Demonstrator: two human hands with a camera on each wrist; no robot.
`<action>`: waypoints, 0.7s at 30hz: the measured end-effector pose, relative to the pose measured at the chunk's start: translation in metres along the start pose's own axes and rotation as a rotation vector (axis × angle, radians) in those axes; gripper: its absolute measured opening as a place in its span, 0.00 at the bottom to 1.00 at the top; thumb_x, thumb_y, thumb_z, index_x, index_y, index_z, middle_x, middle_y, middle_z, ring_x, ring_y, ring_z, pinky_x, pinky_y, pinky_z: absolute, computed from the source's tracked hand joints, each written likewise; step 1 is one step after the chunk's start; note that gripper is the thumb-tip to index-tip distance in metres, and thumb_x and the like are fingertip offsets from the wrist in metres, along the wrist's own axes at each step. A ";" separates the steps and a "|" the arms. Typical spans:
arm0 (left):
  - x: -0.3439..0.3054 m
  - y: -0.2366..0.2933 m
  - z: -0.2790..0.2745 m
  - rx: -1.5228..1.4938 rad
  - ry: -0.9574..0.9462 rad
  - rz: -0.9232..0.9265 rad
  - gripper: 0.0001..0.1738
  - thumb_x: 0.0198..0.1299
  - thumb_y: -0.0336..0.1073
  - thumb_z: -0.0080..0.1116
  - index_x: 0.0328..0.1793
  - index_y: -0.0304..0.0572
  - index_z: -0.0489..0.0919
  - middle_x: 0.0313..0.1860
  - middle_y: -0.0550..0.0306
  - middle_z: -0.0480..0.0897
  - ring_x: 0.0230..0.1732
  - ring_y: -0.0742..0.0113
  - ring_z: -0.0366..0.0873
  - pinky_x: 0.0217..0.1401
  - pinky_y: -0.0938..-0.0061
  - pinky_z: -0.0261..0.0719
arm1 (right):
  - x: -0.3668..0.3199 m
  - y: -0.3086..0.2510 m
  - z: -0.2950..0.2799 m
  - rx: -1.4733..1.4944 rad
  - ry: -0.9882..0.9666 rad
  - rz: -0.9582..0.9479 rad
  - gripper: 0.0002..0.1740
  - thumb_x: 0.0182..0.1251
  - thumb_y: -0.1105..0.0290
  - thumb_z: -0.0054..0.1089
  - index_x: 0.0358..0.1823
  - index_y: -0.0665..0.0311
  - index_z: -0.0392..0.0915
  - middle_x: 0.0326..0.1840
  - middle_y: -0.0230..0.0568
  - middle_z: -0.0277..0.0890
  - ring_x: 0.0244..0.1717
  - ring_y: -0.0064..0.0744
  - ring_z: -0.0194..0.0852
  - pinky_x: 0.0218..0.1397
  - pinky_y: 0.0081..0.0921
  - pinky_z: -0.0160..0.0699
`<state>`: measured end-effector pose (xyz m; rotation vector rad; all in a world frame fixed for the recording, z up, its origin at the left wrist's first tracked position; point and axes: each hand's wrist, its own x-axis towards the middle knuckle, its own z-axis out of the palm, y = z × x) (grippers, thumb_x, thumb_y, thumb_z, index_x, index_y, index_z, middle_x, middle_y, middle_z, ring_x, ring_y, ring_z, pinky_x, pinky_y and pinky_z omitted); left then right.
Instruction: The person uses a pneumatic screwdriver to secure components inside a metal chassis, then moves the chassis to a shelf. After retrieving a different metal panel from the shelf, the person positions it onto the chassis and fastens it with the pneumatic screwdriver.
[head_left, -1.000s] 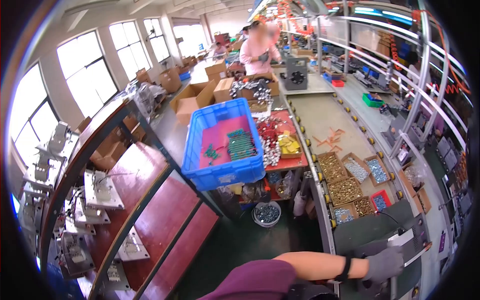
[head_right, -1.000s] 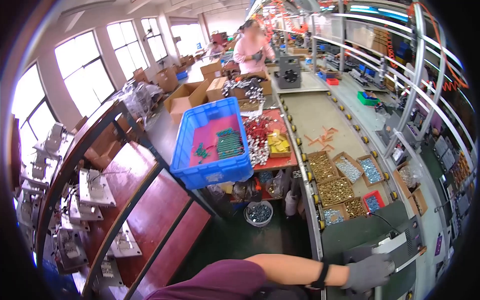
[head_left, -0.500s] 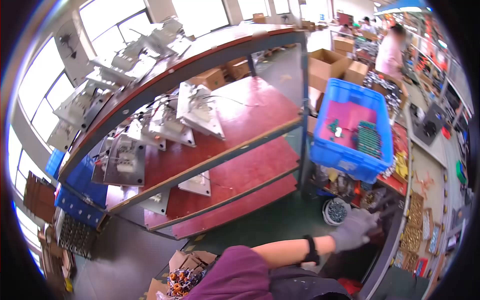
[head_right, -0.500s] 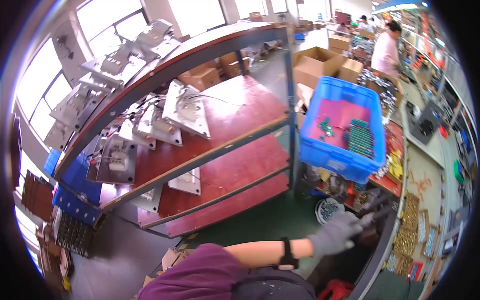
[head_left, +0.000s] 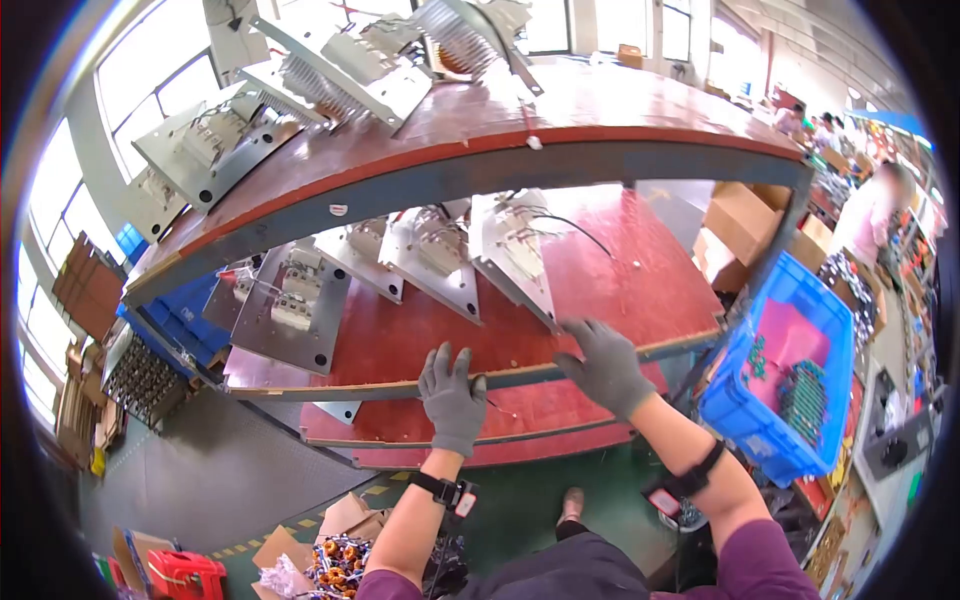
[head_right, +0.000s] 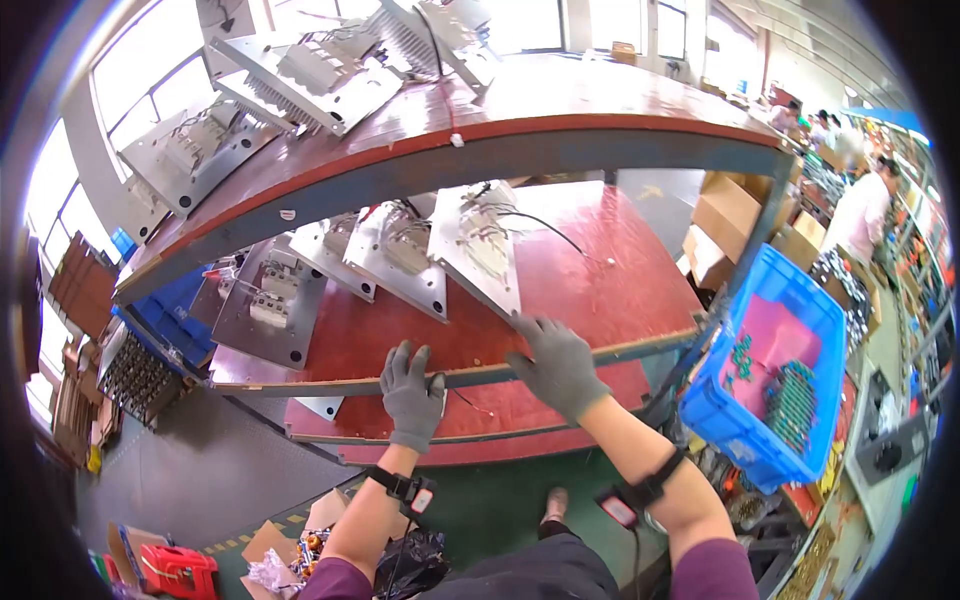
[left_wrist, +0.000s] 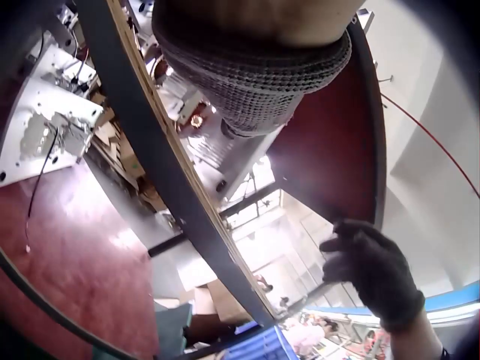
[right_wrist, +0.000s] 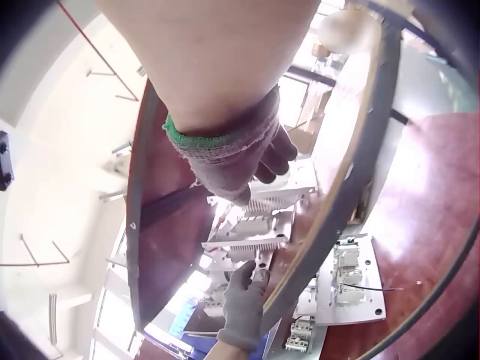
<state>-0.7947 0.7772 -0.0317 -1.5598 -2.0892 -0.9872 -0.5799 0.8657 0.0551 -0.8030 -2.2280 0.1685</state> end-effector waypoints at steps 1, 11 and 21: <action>0.018 -0.003 0.004 0.055 -0.017 0.060 0.27 0.48 0.39 0.63 0.58 0.48 0.73 0.63 0.50 0.68 0.67 0.49 0.60 0.67 0.52 0.58 | 0.029 0.003 0.023 -0.016 0.080 -0.015 0.23 0.55 0.61 0.62 0.52 0.57 0.69 0.42 0.44 0.73 0.42 0.50 0.74 0.40 0.39 0.75; 0.120 -0.019 0.042 0.457 0.014 0.197 0.28 0.54 0.48 0.54 0.61 0.47 0.74 0.66 0.52 0.68 0.71 0.57 0.57 0.68 0.53 0.51 | 0.103 0.114 0.079 0.021 0.236 0.135 0.10 0.59 0.61 0.56 0.31 0.60 0.73 0.23 0.51 0.72 0.25 0.55 0.73 0.27 0.46 0.70; 0.122 -0.023 0.042 0.539 -0.039 0.113 0.22 0.51 0.51 0.58 0.49 0.49 0.82 0.59 0.57 0.73 0.65 0.59 0.60 0.65 0.54 0.53 | 0.057 0.182 -0.021 0.072 0.245 0.156 0.17 0.54 0.67 0.64 0.18 0.64 0.64 0.14 0.49 0.63 0.16 0.50 0.63 0.20 0.36 0.60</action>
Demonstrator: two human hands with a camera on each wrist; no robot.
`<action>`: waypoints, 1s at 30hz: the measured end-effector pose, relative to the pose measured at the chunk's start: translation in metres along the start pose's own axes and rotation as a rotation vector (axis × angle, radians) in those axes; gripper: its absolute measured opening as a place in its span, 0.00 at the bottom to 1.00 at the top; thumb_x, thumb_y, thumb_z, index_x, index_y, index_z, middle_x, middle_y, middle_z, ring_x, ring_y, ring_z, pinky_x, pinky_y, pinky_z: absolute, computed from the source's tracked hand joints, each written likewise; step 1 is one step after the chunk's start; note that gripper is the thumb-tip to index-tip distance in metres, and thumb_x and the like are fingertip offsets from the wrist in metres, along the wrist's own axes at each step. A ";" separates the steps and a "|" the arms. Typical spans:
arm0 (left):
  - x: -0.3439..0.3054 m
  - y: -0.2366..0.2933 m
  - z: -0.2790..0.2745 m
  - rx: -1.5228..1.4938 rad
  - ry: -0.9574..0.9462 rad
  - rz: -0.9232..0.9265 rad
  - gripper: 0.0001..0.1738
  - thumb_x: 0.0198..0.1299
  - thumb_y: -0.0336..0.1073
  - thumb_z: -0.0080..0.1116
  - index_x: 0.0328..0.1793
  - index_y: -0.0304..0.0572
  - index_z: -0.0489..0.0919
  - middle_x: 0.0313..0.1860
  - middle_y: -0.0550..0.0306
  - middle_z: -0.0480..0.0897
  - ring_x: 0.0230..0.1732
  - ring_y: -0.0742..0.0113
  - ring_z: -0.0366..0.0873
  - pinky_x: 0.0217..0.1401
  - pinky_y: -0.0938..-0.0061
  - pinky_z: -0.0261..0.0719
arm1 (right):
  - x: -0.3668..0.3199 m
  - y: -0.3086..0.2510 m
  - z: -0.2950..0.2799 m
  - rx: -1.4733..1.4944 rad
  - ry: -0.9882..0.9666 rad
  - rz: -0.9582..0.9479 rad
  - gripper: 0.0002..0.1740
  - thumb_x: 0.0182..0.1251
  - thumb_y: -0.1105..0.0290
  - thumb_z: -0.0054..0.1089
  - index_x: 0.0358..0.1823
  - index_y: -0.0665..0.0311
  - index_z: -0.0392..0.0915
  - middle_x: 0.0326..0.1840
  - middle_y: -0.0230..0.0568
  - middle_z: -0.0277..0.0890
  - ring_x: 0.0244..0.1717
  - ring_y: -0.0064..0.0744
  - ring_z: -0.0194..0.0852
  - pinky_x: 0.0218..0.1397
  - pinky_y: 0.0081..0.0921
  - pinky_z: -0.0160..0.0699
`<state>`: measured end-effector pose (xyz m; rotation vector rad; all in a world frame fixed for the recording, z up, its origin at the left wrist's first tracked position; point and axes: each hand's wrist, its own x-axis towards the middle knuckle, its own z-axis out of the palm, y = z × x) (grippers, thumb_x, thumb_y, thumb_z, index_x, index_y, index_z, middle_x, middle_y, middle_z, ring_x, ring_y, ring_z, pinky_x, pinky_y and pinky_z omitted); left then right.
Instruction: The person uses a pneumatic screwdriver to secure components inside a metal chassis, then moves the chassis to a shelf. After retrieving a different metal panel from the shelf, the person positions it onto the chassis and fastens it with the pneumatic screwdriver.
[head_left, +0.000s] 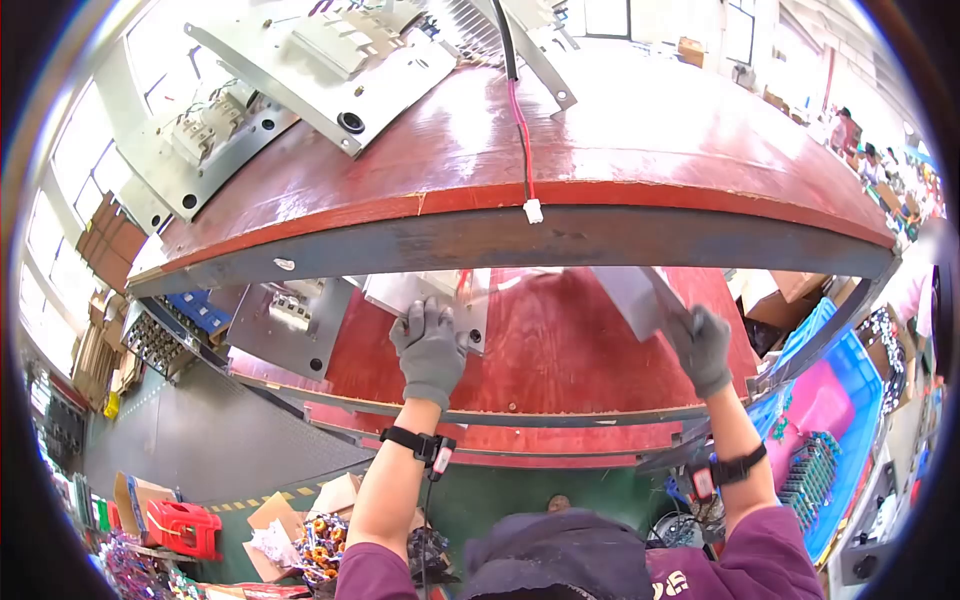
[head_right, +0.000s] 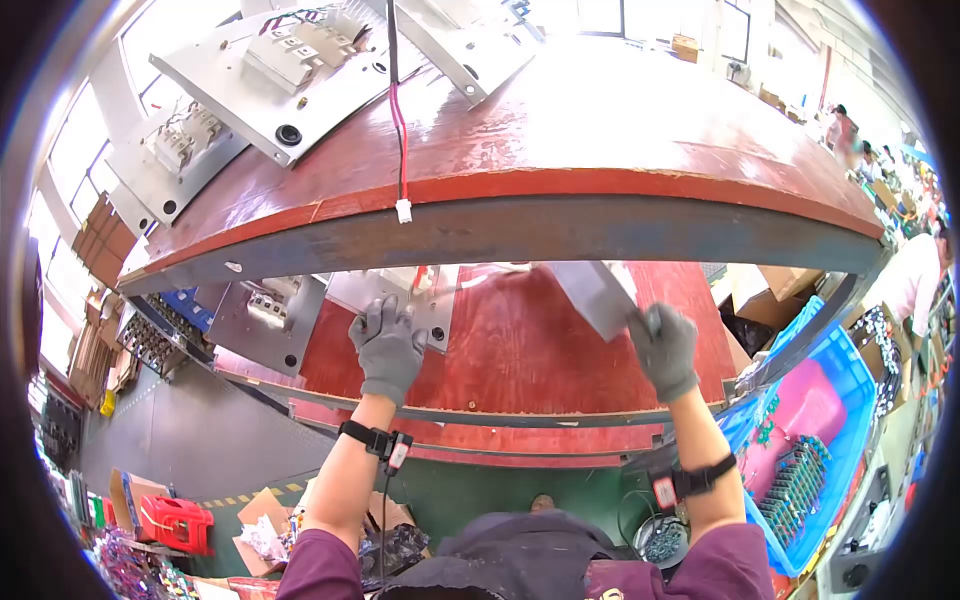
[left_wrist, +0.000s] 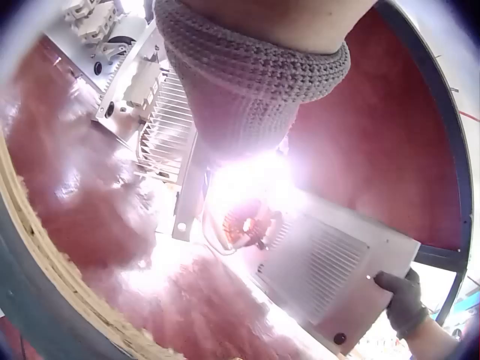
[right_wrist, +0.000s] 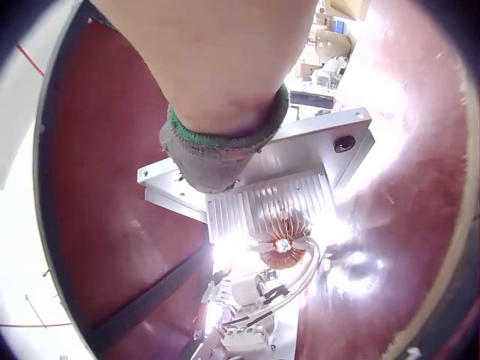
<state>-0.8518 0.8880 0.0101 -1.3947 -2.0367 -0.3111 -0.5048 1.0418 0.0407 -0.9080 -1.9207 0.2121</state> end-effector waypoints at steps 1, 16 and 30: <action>-0.001 -0.003 0.000 -0.008 0.002 0.012 0.22 0.51 0.51 0.58 0.49 0.49 0.82 0.59 0.57 0.73 0.65 0.59 0.60 0.65 0.54 0.53 | -0.019 -0.010 -0.015 0.036 -0.015 0.024 0.19 0.53 0.68 0.64 0.17 0.63 0.62 0.13 0.48 0.61 0.15 0.49 0.61 0.19 0.35 0.58; -0.053 0.071 -0.149 -1.577 -0.318 -0.178 0.17 0.58 0.44 0.59 0.47 0.40 0.78 0.39 0.54 0.80 0.37 0.57 0.79 0.34 0.67 0.76 | -0.209 -0.175 -0.133 -0.252 -0.235 0.003 0.10 0.35 0.64 0.64 0.21 0.53 0.73 0.22 0.31 0.69 0.24 0.36 0.73 0.26 0.32 0.70; -0.012 0.146 -0.188 -1.545 -1.002 0.331 0.10 0.56 0.31 0.55 0.44 0.36 0.75 0.26 0.56 0.76 0.25 0.65 0.77 0.28 0.73 0.78 | -0.224 -0.193 -0.150 -0.216 -0.258 -0.022 0.08 0.50 0.63 0.60 0.33 0.50 0.75 0.28 0.31 0.72 0.29 0.35 0.76 0.29 0.33 0.73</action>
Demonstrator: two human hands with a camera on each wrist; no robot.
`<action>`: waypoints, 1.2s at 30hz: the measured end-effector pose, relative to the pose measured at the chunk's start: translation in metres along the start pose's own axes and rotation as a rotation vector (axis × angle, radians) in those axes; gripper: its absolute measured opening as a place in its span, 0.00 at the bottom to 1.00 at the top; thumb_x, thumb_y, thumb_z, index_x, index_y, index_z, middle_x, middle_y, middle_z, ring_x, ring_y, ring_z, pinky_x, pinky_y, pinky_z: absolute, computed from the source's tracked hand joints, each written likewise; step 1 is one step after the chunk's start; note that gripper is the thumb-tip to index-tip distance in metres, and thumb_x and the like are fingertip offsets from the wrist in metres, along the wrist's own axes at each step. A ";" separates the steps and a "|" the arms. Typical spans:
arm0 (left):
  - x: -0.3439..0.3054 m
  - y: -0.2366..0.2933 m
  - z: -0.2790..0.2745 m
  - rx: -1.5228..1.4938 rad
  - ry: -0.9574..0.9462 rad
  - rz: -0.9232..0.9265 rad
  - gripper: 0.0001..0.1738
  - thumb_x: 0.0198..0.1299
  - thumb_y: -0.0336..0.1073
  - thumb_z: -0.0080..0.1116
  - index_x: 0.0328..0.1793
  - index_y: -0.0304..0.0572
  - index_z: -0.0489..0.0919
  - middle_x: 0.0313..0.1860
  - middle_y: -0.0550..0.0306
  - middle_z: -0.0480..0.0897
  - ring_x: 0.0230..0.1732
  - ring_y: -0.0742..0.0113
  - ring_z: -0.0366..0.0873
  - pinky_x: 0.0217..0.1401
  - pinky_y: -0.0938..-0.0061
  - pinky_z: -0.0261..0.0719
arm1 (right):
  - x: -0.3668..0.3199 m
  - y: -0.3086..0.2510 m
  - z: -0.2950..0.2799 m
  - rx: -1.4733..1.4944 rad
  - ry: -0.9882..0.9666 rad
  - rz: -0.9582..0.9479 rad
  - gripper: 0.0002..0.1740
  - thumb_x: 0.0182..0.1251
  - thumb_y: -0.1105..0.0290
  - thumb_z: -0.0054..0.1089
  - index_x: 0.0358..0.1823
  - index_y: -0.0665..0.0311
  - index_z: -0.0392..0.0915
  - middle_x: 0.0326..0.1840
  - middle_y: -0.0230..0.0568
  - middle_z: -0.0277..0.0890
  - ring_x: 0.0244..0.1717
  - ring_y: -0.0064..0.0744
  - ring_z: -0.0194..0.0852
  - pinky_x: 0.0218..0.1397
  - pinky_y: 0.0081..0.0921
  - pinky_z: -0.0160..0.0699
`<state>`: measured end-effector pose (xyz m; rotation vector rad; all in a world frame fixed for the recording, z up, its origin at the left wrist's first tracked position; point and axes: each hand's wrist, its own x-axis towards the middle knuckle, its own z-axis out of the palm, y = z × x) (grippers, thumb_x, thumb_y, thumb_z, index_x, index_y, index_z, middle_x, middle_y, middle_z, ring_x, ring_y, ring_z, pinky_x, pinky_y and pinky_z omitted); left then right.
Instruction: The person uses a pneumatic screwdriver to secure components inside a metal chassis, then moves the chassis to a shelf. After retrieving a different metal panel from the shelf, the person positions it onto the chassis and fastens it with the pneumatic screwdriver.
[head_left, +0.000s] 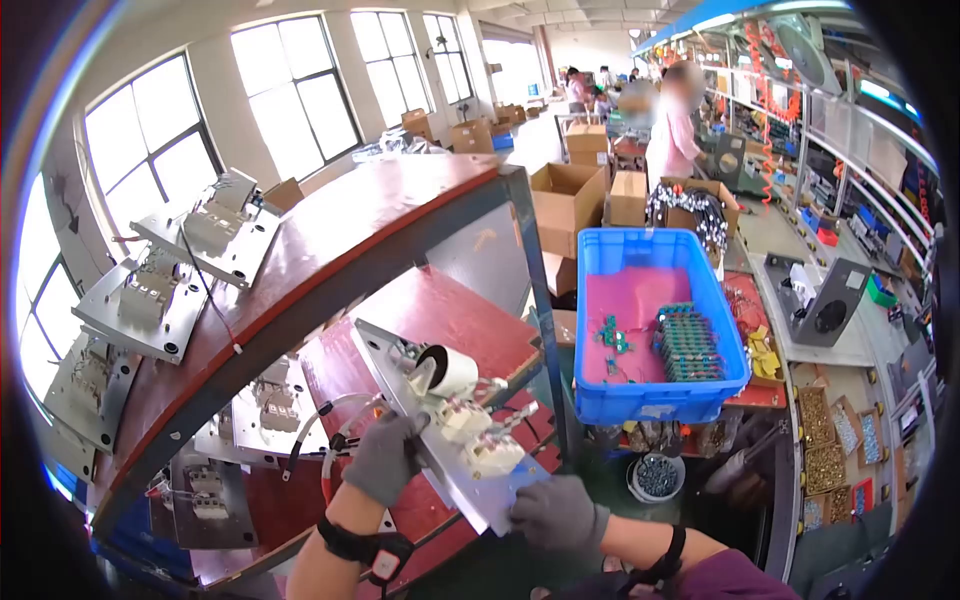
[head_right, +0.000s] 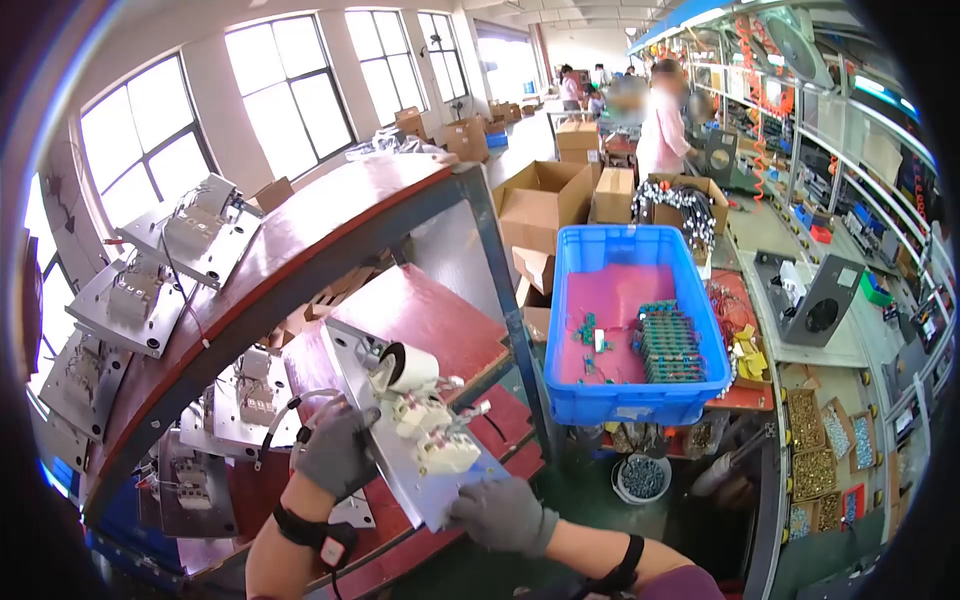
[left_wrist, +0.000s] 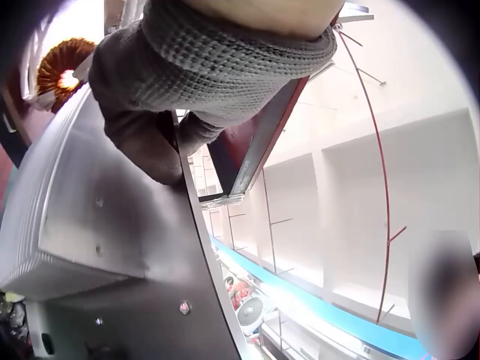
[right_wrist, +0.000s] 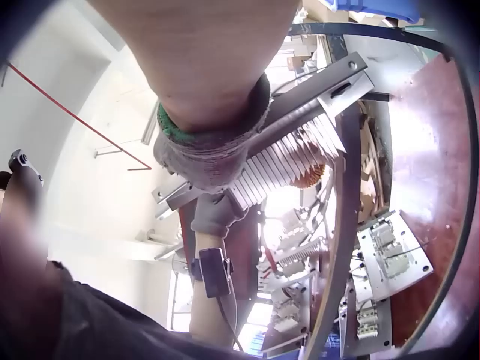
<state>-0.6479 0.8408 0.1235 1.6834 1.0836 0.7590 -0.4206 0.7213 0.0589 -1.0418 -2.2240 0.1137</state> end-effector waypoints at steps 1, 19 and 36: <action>0.000 0.011 0.004 0.715 0.111 0.266 0.06 0.52 0.25 0.56 0.38 0.39 0.77 0.23 0.53 0.76 0.24 0.62 0.76 0.27 0.73 0.76 | -0.001 0.010 -0.009 0.048 0.052 0.019 0.08 0.51 0.62 0.61 0.33 0.49 0.77 0.29 0.32 0.73 0.28 0.37 0.76 0.28 0.34 0.73; 0.052 0.095 0.162 -0.406 0.040 0.182 0.08 0.60 0.30 0.50 0.43 0.35 0.75 0.32 0.54 0.80 0.30 0.63 0.79 0.38 0.69 0.81 | -0.095 0.130 0.150 1.085 0.004 0.436 0.11 0.70 0.69 0.48 0.49 0.65 0.69 0.40 0.31 0.67 0.38 0.25 0.64 0.46 0.24 0.70; -0.006 0.098 0.220 -1.184 -0.631 -0.698 0.05 0.56 0.34 0.58 0.33 0.43 0.74 0.20 0.62 0.73 0.11 0.77 0.59 0.16 0.86 0.62 | -0.145 0.013 -0.120 1.405 0.925 0.777 0.12 0.69 0.62 0.50 0.42 0.62 0.77 0.39 0.28 0.73 0.43 0.21 0.68 0.50 0.24 0.67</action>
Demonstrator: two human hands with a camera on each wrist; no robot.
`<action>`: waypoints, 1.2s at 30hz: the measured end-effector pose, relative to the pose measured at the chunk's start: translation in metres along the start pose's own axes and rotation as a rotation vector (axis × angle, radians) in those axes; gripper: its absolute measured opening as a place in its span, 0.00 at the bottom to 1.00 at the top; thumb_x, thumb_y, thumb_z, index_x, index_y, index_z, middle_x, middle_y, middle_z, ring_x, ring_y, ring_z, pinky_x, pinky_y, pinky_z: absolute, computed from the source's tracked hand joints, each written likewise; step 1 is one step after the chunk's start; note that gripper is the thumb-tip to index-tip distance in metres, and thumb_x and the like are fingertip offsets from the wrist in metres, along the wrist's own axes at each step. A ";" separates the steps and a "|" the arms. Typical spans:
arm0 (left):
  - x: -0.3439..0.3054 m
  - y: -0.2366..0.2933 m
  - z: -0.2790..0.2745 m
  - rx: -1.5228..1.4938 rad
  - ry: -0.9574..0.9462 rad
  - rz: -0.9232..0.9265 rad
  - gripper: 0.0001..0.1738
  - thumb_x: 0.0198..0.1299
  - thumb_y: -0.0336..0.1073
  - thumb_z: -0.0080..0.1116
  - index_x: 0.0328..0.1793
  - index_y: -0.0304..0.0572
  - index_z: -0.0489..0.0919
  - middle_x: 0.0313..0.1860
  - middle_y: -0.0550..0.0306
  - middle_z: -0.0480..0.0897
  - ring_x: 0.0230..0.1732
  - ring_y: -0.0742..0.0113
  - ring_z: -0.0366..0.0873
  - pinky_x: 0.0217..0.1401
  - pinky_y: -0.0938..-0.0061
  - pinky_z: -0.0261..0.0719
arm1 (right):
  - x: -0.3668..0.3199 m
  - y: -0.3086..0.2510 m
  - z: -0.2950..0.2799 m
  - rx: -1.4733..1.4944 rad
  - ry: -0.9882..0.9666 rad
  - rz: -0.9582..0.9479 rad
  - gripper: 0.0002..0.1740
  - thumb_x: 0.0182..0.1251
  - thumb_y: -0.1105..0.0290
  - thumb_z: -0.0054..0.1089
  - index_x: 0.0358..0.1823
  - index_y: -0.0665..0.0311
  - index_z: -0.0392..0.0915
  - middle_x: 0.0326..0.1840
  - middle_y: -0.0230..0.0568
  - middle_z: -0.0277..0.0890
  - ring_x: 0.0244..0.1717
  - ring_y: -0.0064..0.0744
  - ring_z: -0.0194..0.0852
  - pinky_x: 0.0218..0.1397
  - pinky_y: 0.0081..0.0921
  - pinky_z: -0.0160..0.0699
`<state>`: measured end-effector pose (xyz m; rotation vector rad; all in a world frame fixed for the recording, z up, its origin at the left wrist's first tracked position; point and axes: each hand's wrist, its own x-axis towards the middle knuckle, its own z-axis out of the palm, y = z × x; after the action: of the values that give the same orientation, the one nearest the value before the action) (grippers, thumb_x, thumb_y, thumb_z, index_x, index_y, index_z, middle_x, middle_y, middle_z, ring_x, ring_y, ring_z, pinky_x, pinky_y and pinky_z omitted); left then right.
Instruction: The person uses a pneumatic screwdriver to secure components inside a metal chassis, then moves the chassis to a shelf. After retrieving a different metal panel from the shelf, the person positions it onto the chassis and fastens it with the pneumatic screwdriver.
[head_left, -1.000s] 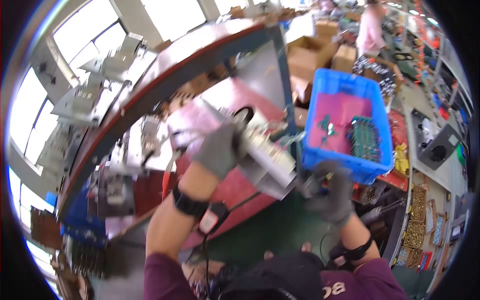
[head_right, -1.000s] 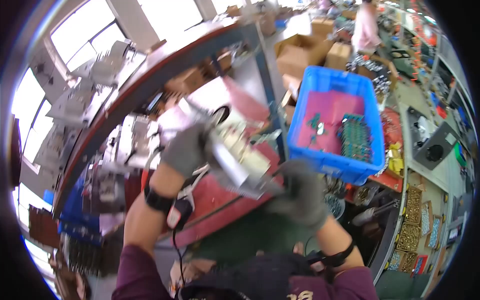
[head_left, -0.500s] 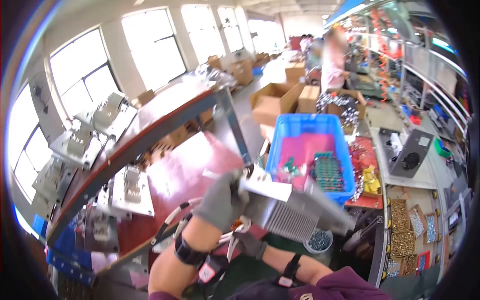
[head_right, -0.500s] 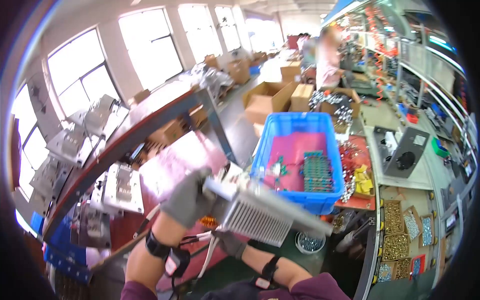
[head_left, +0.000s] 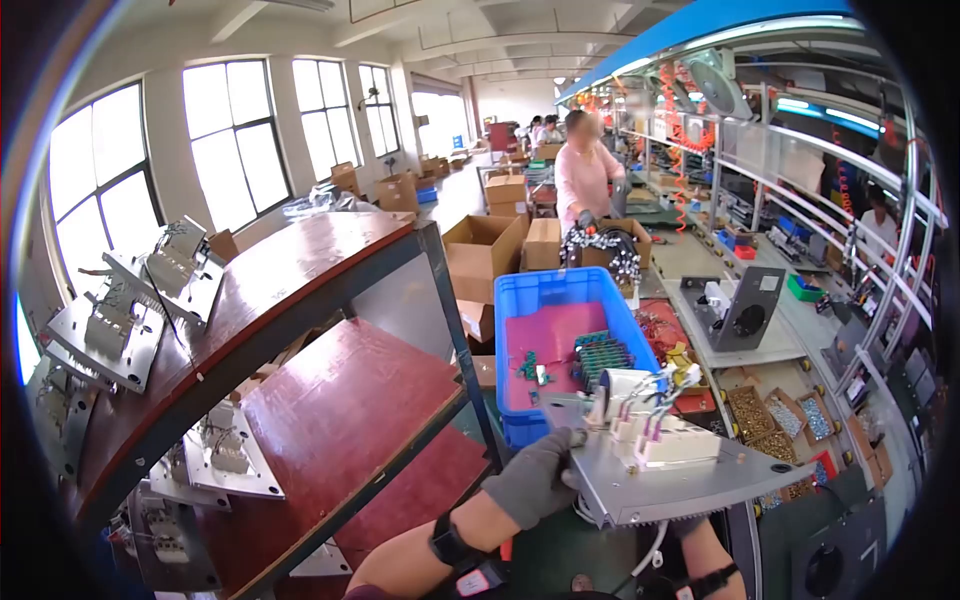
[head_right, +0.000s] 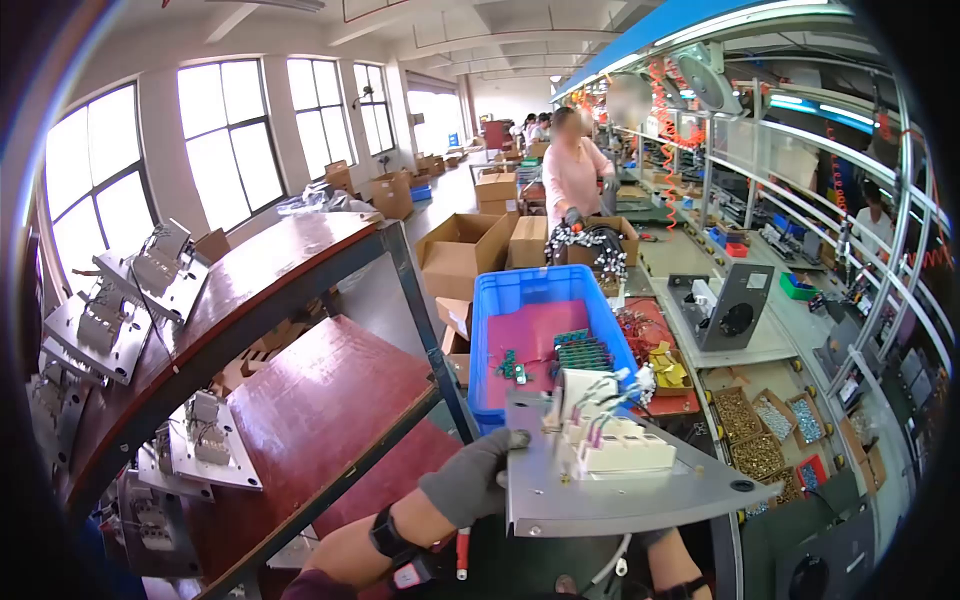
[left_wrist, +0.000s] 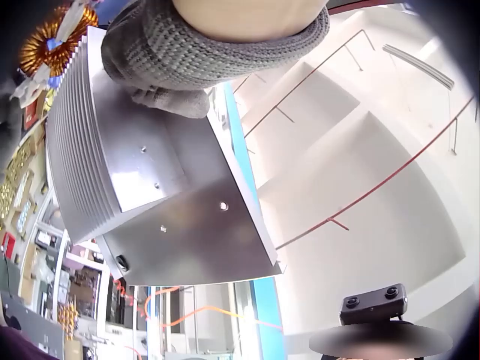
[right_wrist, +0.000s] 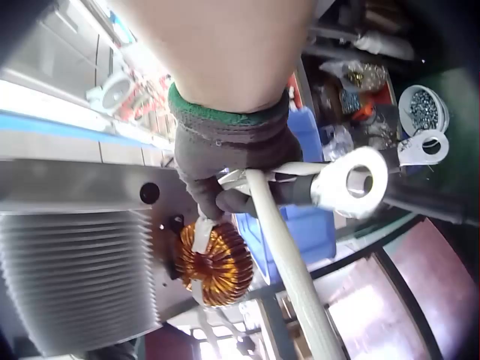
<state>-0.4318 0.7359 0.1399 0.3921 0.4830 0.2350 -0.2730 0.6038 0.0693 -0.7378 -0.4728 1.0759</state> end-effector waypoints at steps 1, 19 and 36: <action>0.010 -0.003 0.000 0.019 -0.029 -0.065 0.06 0.57 0.35 0.58 0.32 0.43 0.74 0.19 0.63 0.72 0.11 0.77 0.58 0.16 0.86 0.61 | -0.014 -0.012 -0.006 -0.032 0.041 -0.033 0.12 0.69 0.62 0.50 0.42 0.62 0.77 0.39 0.28 0.73 0.43 0.21 0.68 0.50 0.23 0.67; 0.161 -0.267 0.273 0.479 -0.923 -0.705 0.22 0.62 0.40 0.54 0.57 0.33 0.70 0.44 0.47 0.81 0.35 0.65 0.84 0.39 0.73 0.86 | -0.357 -0.259 -0.185 -0.395 0.752 -0.608 0.13 0.69 0.60 0.50 0.41 0.61 0.77 0.38 0.28 0.73 0.40 0.21 0.68 0.49 0.22 0.66; 0.331 -0.516 0.404 0.868 -1.100 -0.849 0.14 0.59 0.37 0.50 0.42 0.29 0.71 0.19 0.52 0.78 0.08 0.68 0.73 0.07 0.79 0.72 | -0.536 -0.383 -0.411 -0.397 1.245 -0.654 0.14 0.68 0.59 0.49 0.40 0.60 0.78 0.37 0.28 0.74 0.37 0.21 0.67 0.47 0.22 0.65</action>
<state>0.1176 0.2498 0.1190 1.0216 -0.4058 -1.0241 0.0172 -0.1166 0.0760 -1.3153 0.1798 -0.2011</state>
